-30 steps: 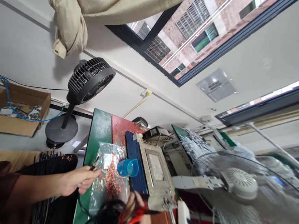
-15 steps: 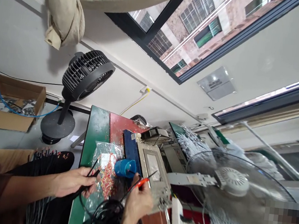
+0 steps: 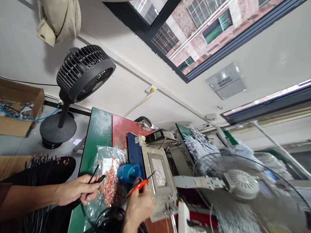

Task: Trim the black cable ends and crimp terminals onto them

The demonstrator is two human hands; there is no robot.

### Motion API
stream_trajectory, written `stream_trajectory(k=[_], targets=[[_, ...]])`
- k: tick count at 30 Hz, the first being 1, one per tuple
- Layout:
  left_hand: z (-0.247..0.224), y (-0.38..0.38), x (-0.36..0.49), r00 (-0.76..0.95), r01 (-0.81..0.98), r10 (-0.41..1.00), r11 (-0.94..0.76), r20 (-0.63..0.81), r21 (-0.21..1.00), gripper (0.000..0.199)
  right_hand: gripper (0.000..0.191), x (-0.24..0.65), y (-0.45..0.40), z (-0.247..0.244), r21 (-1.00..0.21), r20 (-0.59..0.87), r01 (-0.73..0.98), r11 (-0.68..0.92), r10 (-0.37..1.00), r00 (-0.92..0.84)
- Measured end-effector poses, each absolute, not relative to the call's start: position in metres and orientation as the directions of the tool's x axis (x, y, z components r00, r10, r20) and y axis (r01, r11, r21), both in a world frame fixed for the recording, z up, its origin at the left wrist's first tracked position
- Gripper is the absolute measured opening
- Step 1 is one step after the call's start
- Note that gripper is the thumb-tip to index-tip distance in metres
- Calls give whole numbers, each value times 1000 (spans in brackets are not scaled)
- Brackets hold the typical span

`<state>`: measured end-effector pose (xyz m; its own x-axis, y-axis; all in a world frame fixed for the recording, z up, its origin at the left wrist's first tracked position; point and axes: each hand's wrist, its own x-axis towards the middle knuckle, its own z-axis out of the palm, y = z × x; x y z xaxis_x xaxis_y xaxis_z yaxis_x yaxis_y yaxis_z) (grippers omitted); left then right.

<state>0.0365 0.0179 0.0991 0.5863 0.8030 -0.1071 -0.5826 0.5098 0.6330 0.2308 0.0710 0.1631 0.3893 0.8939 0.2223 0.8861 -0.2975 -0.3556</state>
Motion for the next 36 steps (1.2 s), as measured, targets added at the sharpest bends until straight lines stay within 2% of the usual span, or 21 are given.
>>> stream_trajectory(k=[3,7,12,16,20,28,36], targets=[[97,19,42,556,-534,826,442,-95,720,48,42,231,71,164,-342,208,892,-296,902,380],[96,20,47,488,-449,873,261,-9,855,54,42,230,69,174,-338,196,893,-296,907,374],[87,21,51,468,-407,883,193,22,893,52,44,243,72,211,-461,248,842,-278,871,424],[83,21,52,461,-369,887,204,-12,907,49,44,272,88,237,-468,346,836,-288,810,473],[86,21,51,457,-299,888,212,-56,930,50,49,300,112,247,-345,344,858,-380,800,492],[85,19,50,437,-184,895,189,-92,964,48,43,304,143,247,-156,217,847,-509,818,532],[88,19,49,438,-141,893,180,-102,973,49,44,305,147,239,-68,160,811,-581,796,584]])
